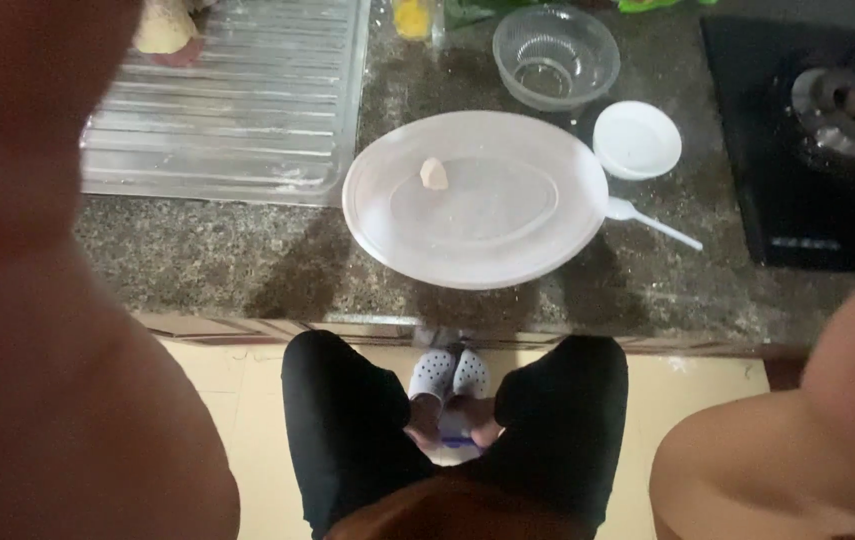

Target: The person is taking small pieces of white dough from a bowl and rolling them into spherical balls between their palms before placing them on a plate.

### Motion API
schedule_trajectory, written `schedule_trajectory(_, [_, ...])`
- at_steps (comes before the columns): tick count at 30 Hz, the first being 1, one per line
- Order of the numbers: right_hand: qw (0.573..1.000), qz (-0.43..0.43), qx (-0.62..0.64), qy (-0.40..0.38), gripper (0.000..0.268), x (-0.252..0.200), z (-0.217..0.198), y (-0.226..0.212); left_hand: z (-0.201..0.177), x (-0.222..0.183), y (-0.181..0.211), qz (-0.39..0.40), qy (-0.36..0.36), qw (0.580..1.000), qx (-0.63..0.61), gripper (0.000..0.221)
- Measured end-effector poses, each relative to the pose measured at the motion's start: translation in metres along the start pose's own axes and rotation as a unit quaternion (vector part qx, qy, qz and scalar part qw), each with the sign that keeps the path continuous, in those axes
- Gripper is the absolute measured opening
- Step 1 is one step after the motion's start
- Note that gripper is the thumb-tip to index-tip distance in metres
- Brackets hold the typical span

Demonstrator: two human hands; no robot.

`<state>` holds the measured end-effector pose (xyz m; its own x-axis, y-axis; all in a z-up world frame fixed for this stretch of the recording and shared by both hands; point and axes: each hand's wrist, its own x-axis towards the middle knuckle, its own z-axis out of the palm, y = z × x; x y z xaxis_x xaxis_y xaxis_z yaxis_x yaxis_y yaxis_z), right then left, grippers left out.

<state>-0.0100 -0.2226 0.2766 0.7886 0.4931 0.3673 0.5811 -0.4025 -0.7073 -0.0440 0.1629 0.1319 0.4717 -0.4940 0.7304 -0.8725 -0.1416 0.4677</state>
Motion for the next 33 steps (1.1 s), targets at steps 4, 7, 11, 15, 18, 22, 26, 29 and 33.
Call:
schedule_trajectory(4, [0.999, -0.013, -0.032, -0.015, 0.028, 0.032, 0.068, 0.065, -0.007, -0.004, 0.002, -0.001, 0.002, 1.000, 0.010, 0.034])
schedule_trajectory(7, [0.997, -0.032, -0.066, -0.018, 0.028, 0.058, 0.159, 0.154, -0.017, -0.001, 0.003, 0.013, 0.005, 1.000, 0.022, 0.036])
schedule_trajectory(11, [0.938, 0.137, -0.254, -0.191, 0.063, 0.071, 0.225, 0.193, 0.098, 0.043, 0.051, -0.243, 0.352, 0.890, 0.160, 0.027])
schedule_trajectory(15, [0.918, 0.121, -0.332, -0.178, 0.044, 0.080, 0.250, 0.227, 0.116, 0.015, -0.034, -0.322, 0.280, 0.901, 0.079, 0.035])
schedule_trajectory(18, [0.925, 0.110, -0.327, -0.159, 0.026, 0.080, 0.247, 0.243, 0.129, 0.014, -0.070, -0.372, 0.220, 0.899, 0.076, 0.029])
schedule_trajectory(22, [0.981, 0.167, 0.003, -0.102, 0.027, 0.083, 0.207, 0.217, 0.135, 0.028, -0.104, -0.410, 0.160, 0.893, 0.092, 0.028])
schedule_trajectory(26, [0.896, 0.260, 0.360, -0.012, 0.042, 0.083, 0.176, 0.191, 0.134, 0.071, -0.107, -0.411, 0.071, 0.903, 0.099, 0.049])
schedule_trajectory(29, [0.870, 0.260, 0.417, -0.035, 0.029, 0.065, 0.198, 0.249, 0.154, 0.087, -0.130, -0.296, 0.086, 0.942, 0.129, 0.042])
schedule_trajectory(33, [0.805, 0.186, 0.561, -0.050, 0.048, 0.058, 0.181, 0.244, 0.166, 0.082, -0.170, -0.206, 0.123, 0.937, 0.256, 0.039])
